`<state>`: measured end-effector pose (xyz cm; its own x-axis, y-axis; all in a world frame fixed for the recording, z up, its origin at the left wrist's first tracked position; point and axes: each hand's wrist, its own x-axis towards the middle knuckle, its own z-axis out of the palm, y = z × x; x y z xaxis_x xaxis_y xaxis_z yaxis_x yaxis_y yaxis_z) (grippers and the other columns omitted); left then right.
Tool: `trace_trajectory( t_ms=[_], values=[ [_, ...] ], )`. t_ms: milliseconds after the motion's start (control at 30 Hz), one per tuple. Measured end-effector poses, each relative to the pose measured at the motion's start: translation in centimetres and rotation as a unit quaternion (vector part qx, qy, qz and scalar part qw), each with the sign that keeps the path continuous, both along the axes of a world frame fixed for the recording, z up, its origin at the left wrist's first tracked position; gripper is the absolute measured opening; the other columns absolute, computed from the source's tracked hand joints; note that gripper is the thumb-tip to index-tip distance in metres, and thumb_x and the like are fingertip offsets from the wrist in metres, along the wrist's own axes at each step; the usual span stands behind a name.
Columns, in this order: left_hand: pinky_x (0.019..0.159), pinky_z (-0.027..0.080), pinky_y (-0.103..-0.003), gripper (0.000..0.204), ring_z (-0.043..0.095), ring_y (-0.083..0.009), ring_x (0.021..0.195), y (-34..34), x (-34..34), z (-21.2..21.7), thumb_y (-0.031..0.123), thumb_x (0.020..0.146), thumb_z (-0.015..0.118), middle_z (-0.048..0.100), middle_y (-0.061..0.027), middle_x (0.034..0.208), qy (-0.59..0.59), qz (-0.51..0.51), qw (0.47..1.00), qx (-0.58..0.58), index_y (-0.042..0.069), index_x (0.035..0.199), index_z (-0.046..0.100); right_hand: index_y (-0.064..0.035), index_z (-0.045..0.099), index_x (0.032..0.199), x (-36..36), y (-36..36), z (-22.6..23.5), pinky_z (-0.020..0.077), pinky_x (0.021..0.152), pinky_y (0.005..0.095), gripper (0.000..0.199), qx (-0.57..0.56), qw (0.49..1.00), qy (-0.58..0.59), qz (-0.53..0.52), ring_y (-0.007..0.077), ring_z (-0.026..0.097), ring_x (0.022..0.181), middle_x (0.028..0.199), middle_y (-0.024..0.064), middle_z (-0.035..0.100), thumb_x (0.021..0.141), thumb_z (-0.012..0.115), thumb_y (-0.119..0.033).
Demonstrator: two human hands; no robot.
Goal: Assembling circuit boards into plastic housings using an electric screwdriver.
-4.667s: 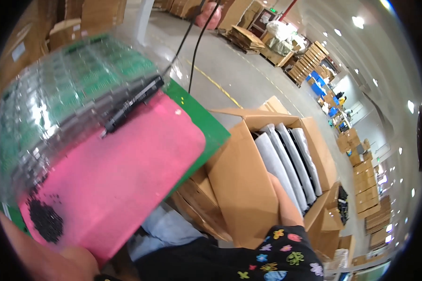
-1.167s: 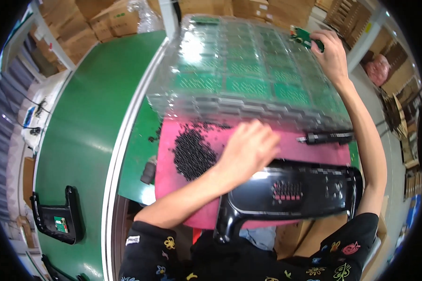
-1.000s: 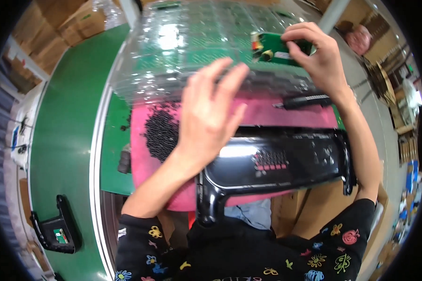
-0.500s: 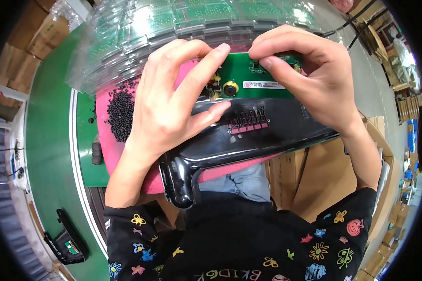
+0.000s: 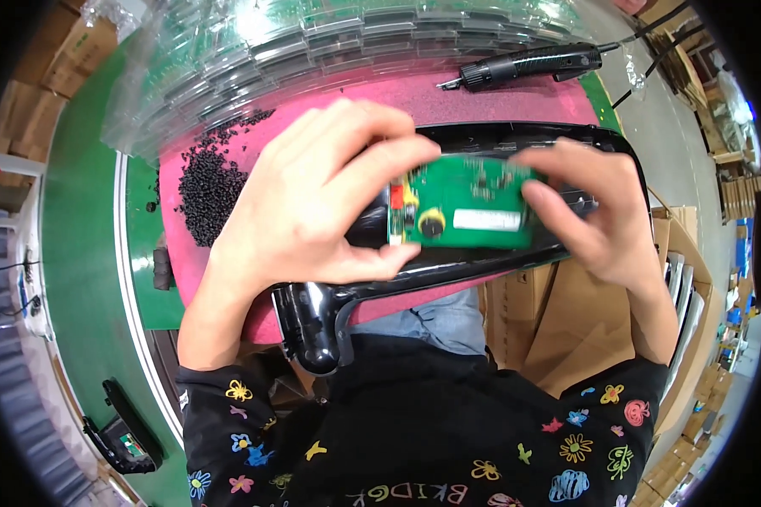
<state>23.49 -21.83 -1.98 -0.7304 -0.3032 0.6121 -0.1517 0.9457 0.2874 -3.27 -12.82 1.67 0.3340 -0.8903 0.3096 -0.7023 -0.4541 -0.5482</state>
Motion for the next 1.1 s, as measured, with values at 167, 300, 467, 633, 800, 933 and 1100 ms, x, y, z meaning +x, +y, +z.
trace_trajectory(
  t_ms=[167, 300, 467, 633, 800, 933, 1100],
  values=[
    [0.072, 0.053, -0.036, 0.061, 0.065, -0.0279, 0.085, 0.9, 0.1, -0.2, 0.025, 0.055, 0.087, 0.063, -0.0091, 0.097, -0.061, -0.097, 0.985, 0.129, 0.003, 0.108, 0.068, 0.0022, 0.071, 0.105, -1.1, 2.6, -0.6, 0.0497, 0.059, 0.0293, 0.019, 0.218, 0.97, -0.101, 0.033, 0.02, 0.067, 0.064, 0.074, 0.0118, 0.068, 0.089, 0.062, -0.004],
    [0.069, 0.054, -0.035, 0.059, 0.065, -0.0264, 0.084, 0.8, -0.3, -0.8, 0.025, 0.056, 0.088, 0.063, -0.0092, 0.097, -0.101, -0.086, 0.978, 0.16, 0.003, 0.107, 0.067, -0.0024, 0.057, 0.124, -1.4, 3.7, -2.6, 0.0519, 0.085, 0.0301, 0.075, 0.279, 0.929, -0.242, 0.006, 0.0181, 0.065, 0.096, 0.114, 0.0103, 0.065, 0.062, 0.094, -0.024],
    [0.067, 0.054, -0.036, 0.059, 0.065, -0.0272, 0.08, 0.7, -0.2, -1.5, 0.026, 0.059, 0.086, 0.061, -0.0092, 0.1, -0.131, -0.036, 0.976, 0.171, 0.003, 0.108, 0.064, -0.0037, 0.061, 0.117, -1.7, 1.7, -4.1, 0.0515, 0.087, 0.0315, 0.067, 0.214, 0.972, -0.097, 0.002, 0.0216, 0.065, 0.094, 0.109, 0.0084, 0.066, 0.062, 0.093, -0.023],
    [0.064, 0.053, -0.038, 0.06, 0.065, -0.0291, 0.081, 0.9, -0.6, -1.5, 0.028, 0.065, 0.084, 0.058, -0.0083, 0.107, -0.227, 0.078, 0.949, 0.202, 0.004, 0.114, 0.059, -0.0026, 0.064, 0.111, -2.5, -1.3, -7.1, 0.0463, 0.098, 0.038, 0.056, 0.057, 0.995, -0.076, 0.042, 0.0283, 0.06, 0.112, 0.118, 0.0114, 0.065, 0.063, 0.088, -0.018],
    [0.067, 0.053, -0.04, 0.06, 0.065, -0.031, 0.084, 1.2, -0.8, -2.1, 0.028, 0.066, 0.084, 0.057, -0.0091, 0.109, -0.25, 0.098, 0.943, 0.197, 0.004, 0.115, 0.059, -0.0028, 0.064, 0.111, -2.4, -1.2, -7.6, 0.0465, 0.096, 0.0385, 0.056, 0.057, 0.996, -0.056, 0.032, 0.0292, 0.057, 0.11, 0.118, 0.011, 0.063, 0.063, 0.087, -0.016],
    [0.068, 0.053, -0.04, 0.061, 0.065, -0.0314, 0.085, 1.3, -0.8, -2.0, 0.029, 0.067, 0.084, 0.057, -0.0091, 0.11, -0.26, 0.107, 0.938, 0.202, 0.003, 0.116, 0.058, -0.0031, 0.064, 0.111, -2.2, -1.4, -7.6, 0.0469, 0.094, 0.039, 0.056, 0.058, 0.996, -0.059, 0.025, 0.03, 0.057, 0.107, 0.116, 0.0105, 0.062, 0.061, 0.087, -0.015],
    [0.066, 0.052, -0.04, 0.061, 0.065, -0.0306, 0.085, 1.3, -1.1, -1.9, 0.03, 0.067, 0.084, 0.057, -0.0087, 0.111, -0.27, 0.111, 0.935, 0.203, 0.004, 0.117, 0.059, -0.0037, 0.063, 0.112, -2.3, -1.4, -7.6, 0.0473, 0.094, 0.0392, 0.057, 0.06, 0.997, -0.046, 0.021, 0.0305, 0.057, 0.106, 0.117, 0.01, 0.061, 0.061, 0.086, -0.014]
  ],
)
